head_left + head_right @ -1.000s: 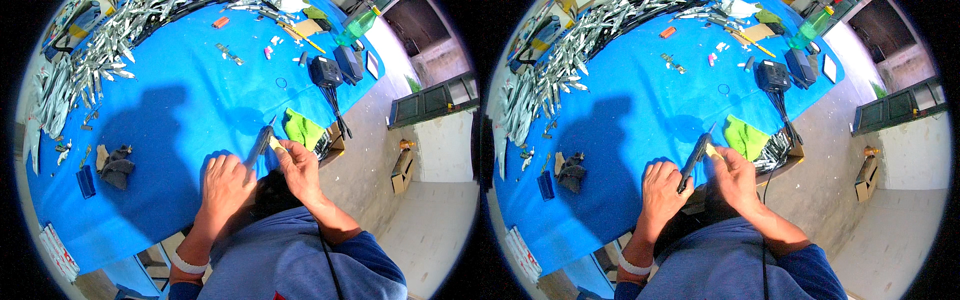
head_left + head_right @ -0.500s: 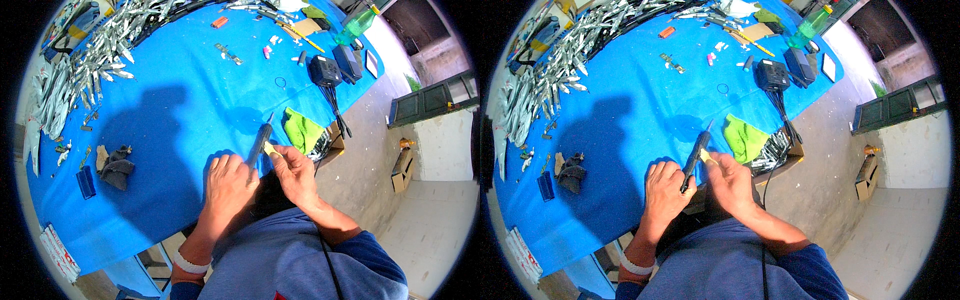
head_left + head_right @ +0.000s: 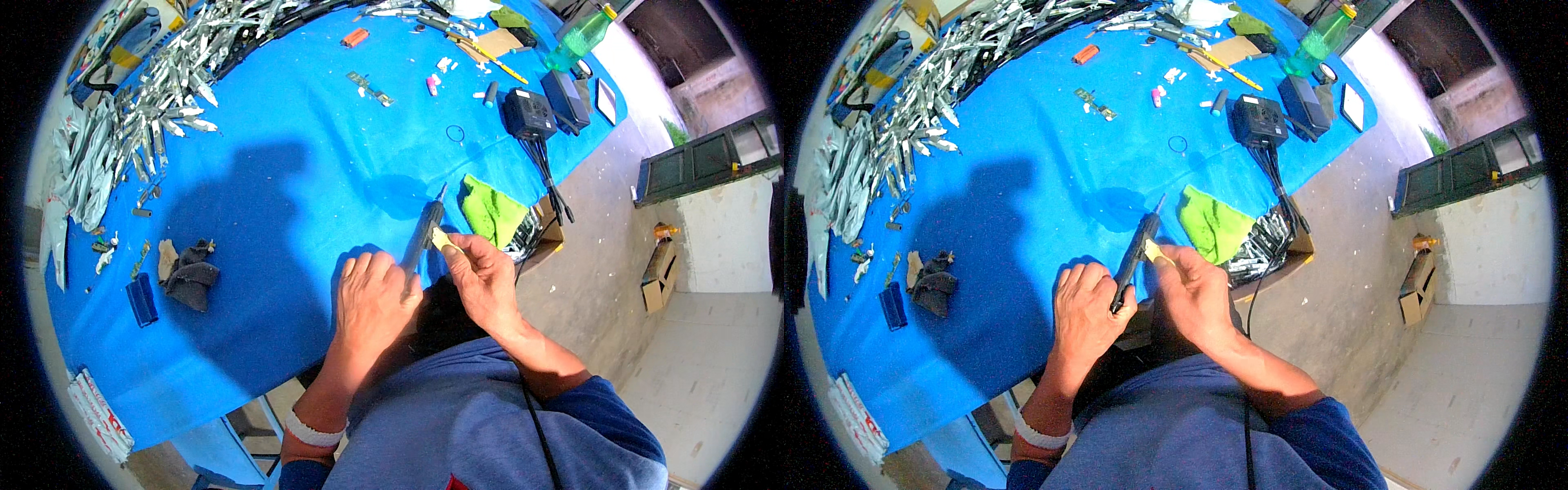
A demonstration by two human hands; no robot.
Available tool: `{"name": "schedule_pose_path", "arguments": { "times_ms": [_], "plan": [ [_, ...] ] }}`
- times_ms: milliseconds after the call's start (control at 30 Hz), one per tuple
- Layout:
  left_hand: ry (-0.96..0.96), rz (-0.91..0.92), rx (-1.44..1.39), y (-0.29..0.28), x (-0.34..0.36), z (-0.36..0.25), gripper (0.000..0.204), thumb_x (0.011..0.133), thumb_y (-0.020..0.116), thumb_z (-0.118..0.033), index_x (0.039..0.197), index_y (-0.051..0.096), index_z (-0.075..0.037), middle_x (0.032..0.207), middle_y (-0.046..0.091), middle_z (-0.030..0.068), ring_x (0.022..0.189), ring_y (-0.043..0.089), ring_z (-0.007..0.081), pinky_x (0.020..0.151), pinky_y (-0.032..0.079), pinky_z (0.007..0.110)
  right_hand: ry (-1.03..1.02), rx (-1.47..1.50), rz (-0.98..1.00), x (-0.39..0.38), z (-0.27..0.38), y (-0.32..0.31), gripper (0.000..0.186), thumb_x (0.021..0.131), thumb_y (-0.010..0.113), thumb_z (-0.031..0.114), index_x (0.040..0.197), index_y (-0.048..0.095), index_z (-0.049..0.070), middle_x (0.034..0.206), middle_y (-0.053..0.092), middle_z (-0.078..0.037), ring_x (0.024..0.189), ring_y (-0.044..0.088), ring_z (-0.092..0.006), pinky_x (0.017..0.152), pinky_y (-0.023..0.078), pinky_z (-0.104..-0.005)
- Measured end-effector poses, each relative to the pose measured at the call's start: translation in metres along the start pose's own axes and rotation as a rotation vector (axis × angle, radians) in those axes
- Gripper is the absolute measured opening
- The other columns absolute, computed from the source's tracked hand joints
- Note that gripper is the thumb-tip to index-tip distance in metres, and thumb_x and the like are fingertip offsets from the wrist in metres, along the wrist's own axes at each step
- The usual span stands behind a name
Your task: The person uses a soldering iron to work on a small electronic component held in their left hand. They briefly pick up a green bottle and pour liquid onto the component before continuing to solder. The workspace is cluttered with various electronic parts and tools.
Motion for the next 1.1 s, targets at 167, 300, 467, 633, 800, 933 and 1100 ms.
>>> {"name": "schedule_pose_path", "arguments": {
  "times_ms": [167, 300, 467, 633, 800, 933, 1100],
  "plan": [
    [-0.007, -0.001, 0.002, 0.000, 0.000, 0.000, 0.026, 0.075, 0.080, -0.019, 0.072, 0.058, -0.005, 0.087, 0.057, 0.0096, 0.080, 0.057, 0.0309, 0.075, 0.045, 0.045, 0.002, -0.046, -0.058, 0.008, -0.003, -0.005, 0.021, 0.102, 0.062, 0.010, 0.113, 0.068, -0.006, 0.086, 0.068, -0.001, 0.078, 0.057, -0.0054, 0.068, 0.048, -0.0244],
    [-0.010, 0.002, 0.006, 0.001, 0.000, 0.000, 0.026, 0.075, 0.080, -0.019, 0.072, 0.058, -0.005, 0.087, 0.058, 0.0097, 0.081, 0.057, 0.0310, 0.075, 0.045, 0.045, -0.015, -0.007, -0.063, 0.009, -0.004, -0.006, 0.022, 0.101, 0.063, 0.011, 0.113, 0.069, -0.007, 0.086, 0.069, -0.002, 0.078, 0.057, -0.0054, 0.069, 0.049, -0.0243],
    [-0.016, 0.008, 0.001, 0.001, -0.001, 0.001, 0.026, 0.075, 0.080, -0.019, 0.072, 0.058, -0.005, 0.087, 0.057, 0.0097, 0.082, 0.057, 0.0309, 0.076, 0.045, 0.045, -0.043, -0.045, -0.022, -0.001, 0.002, 0.000, 0.022, 0.102, 0.063, 0.011, 0.114, 0.069, -0.006, 0.087, 0.070, -0.002, 0.077, 0.057, -0.0050, 0.068, 0.048, -0.0239],
    [-0.013, 0.006, -0.004, 0.001, 0.000, 0.001, 0.026, 0.075, 0.080, -0.019, 0.073, 0.058, -0.005, 0.088, 0.058, 0.0097, 0.082, 0.057, 0.0310, 0.076, 0.044, 0.045, -0.015, -0.033, -0.044, 0.011, -0.003, -0.007, 0.022, 0.102, 0.063, 0.011, 0.114, 0.070, -0.006, 0.086, 0.069, 0.000, 0.076, 0.055, -0.0044, 0.066, 0.048, -0.0238],
    [-0.012, 0.000, -0.008, 0.000, -0.001, 0.001, 0.027, 0.075, 0.080, -0.019, 0.073, 0.058, -0.005, 0.088, 0.058, 0.0096, 0.082, 0.057, 0.0309, 0.076, 0.045, 0.045, -0.081, -0.064, -0.050, 0.002, 0.001, -0.006, 0.022, 0.102, 0.063, 0.011, 0.113, 0.070, -0.006, 0.082, 0.066, 0.002, 0.075, 0.054, -0.0036, 0.064, 0.046, -0.0230],
    [-0.015, -0.008, 0.011, 0.001, -0.001, 0.002, 0.026, 0.075, 0.080, -0.019, 0.073, 0.058, -0.005, 0.088, 0.058, 0.0094, 0.082, 0.057, 0.0309, 0.076, 0.045, 0.045, -0.063, -0.049, -0.068, 0.007, -0.003, -0.010, 0.021, 0.101, 0.063, 0.010, 0.113, 0.070, -0.007, 0.081, 0.066, 0.001, 0.074, 0.055, -0.0036, 0.064, 0.047, -0.0231],
    [-0.011, 0.000, 0.010, 0.001, 0.000, 0.001, 0.026, 0.075, 0.080, -0.020, 0.074, 0.058, -0.005, 0.088, 0.058, 0.0094, 0.082, 0.057, 0.0308, 0.076, 0.045, 0.045, -0.070, -0.091, -0.067, 0.009, -0.005, -0.010, 0.022, 0.102, 0.063, 0.010, 0.113, 0.069, -0.008, 0.084, 0.068, 0.000, 0.076, 0.056, -0.0043, 0.065, 0.047, -0.0233]
  ]
}}
Point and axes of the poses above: each hand's wrist, its own x-axis towards the middle knuckle, its own y-axis out of the palm, z = x × y, the point moved 9 cm from there along x, towards the middle knuckle
